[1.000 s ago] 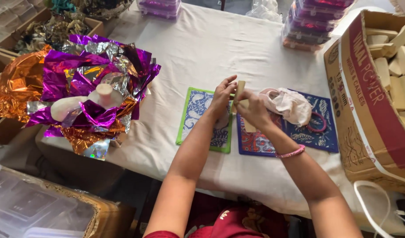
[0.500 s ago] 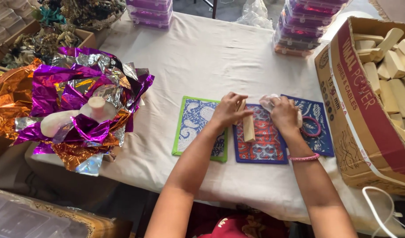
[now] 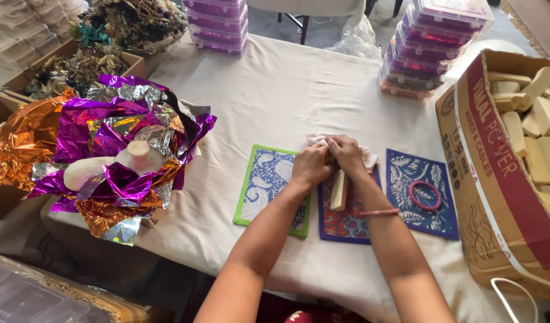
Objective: The person wraps a small wooden block in a piece of shiny purple foil, folds the edges, and places it into a clear plastic container. They then take another wooden block, wipe it with a white cloth, and wrap it in a piece of shiny gold foil.
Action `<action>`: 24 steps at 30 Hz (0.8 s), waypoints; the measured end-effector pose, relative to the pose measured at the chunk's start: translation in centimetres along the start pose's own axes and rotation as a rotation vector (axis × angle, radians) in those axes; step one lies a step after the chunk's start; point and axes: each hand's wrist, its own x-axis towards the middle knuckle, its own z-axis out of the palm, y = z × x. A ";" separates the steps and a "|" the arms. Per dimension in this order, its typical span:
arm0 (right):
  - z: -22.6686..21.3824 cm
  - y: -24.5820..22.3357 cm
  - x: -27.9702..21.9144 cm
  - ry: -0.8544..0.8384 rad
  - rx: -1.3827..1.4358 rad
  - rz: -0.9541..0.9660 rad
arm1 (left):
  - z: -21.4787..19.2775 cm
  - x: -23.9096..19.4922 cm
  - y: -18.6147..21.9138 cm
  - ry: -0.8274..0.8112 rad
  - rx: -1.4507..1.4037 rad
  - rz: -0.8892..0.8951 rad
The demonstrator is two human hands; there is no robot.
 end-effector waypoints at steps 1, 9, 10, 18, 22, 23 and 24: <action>-0.4 0.5 0.2 -0.001 0.002 -0.006 | -0.1 0.4 0.0 0.006 0.004 -0.001; -0.4 2.9 -0.7 0.410 0.302 0.026 | 5.7 5.1 -8.6 0.054 -1.096 -0.534; -0.4 1.0 -0.9 0.413 0.302 0.019 | 6.7 5.3 -9.0 0.058 -1.097 -0.526; 1.4 3.5 -1.0 0.394 0.209 -0.002 | 3.7 2.7 -2.3 0.120 -0.267 -0.229; -1.1 2.6 -1.1 0.524 -0.083 0.129 | 1.3 2.1 0.2 -0.054 0.081 -0.060; -1.4 2.3 -1.0 0.390 -0.322 0.116 | 1.3 2.2 0.2 -0.035 0.140 -0.039; -1.7 1.9 -0.9 0.250 -0.557 0.103 | 1.3 2.3 0.3 -0.015 0.199 -0.018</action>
